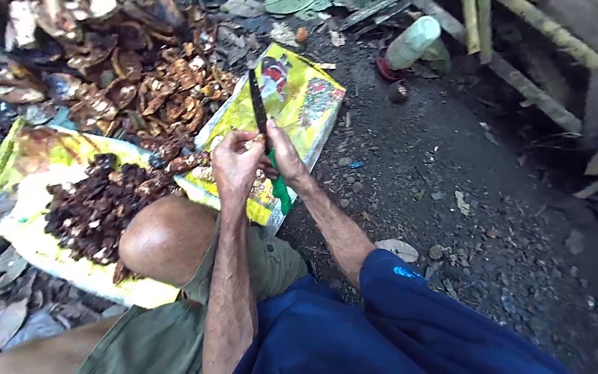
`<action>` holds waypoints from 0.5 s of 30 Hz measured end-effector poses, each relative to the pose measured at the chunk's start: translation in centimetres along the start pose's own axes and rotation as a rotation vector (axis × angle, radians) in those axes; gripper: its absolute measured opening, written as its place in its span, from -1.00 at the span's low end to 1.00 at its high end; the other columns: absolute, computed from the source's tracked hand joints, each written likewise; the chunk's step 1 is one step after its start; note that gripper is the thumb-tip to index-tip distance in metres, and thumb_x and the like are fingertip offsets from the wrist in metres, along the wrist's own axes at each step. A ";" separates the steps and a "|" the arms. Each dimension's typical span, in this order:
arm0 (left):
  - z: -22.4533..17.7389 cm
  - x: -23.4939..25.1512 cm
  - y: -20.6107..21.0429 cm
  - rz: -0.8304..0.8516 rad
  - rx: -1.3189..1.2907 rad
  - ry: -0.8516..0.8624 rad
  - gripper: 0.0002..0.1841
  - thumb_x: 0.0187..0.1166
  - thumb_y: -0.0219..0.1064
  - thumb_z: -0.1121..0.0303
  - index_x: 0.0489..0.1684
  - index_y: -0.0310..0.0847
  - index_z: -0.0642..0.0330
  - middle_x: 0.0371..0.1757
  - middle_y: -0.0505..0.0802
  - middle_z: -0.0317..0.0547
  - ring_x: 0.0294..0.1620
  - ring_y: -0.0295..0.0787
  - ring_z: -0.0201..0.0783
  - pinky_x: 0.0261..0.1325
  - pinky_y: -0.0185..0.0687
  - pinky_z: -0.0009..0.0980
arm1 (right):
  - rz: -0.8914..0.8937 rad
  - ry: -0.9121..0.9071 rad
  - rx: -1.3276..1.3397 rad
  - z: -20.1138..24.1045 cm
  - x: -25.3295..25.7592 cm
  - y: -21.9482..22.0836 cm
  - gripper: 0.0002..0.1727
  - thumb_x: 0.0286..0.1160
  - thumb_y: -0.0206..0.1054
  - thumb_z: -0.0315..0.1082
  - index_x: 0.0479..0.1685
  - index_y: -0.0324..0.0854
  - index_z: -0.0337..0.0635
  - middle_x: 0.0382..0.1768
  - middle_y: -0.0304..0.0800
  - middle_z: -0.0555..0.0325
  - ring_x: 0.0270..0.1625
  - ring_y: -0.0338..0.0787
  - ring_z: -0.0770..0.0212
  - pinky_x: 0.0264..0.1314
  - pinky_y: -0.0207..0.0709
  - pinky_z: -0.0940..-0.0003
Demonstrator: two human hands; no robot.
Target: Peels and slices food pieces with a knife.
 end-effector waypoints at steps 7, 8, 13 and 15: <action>0.7 0.4 0.1 -0.027 -0.057 -0.090 -0.84 0.51 0.40 0.46 -0.03 0.75 0.15 -0.33 0.90 -0.17 -0.53 0.83 -0.31 -0.43 0.83 -0.32 | 0.153 0.318 0.437 -1.7 -0.5 0.1 -0.22 0.73 -0.45 0.41 -0.43 0.41 0.01 -0.82 0.19 0.29 -0.90 0.16 0.35 -0.90 0.12 0.46; 0.9 0.5 0.2 -0.029 -0.094 -0.097 -0.85 0.53 0.40 0.47 -0.02 0.75 0.19 -0.33 0.90 -0.14 -0.53 0.84 -0.30 -0.42 0.84 -0.32 | 0.173 0.317 0.481 -1.8 -0.4 0.0 -0.24 0.74 -0.44 0.40 -0.34 0.44 0.00 -0.81 0.20 0.29 -0.90 0.18 0.35 -0.91 0.14 0.47; 1.2 0.1 0.5 0.027 -0.099 -0.093 -0.81 0.60 0.37 0.39 0.10 0.70 0.08 -0.33 0.87 -0.16 -0.58 0.79 -0.31 -0.51 0.77 -0.38 | 0.238 0.361 0.675 -2.5 -0.2 -0.1 -0.24 0.72 -0.42 0.42 -0.24 0.46 0.01 -0.81 0.25 0.30 -0.90 0.25 0.36 -0.92 0.18 0.50; 1.2 -0.2 0.4 0.033 -0.064 -0.088 -0.79 0.60 0.37 0.35 0.12 0.71 0.00 -0.33 0.86 -0.19 -0.61 0.75 -0.34 -0.55 0.73 -0.41 | 0.294 0.376 0.824 -2.7 -0.2 0.1 -0.23 0.69 -0.37 0.46 -0.31 0.47 0.01 -0.82 0.24 0.31 -0.90 0.26 0.36 -0.91 0.20 0.49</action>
Point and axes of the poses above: each hand's wrist, its own x-axis towards the middle knuckle, its own y-axis out of the palm, z = x × y, the point moved 6 cm from there along x, towards the middle knuckle
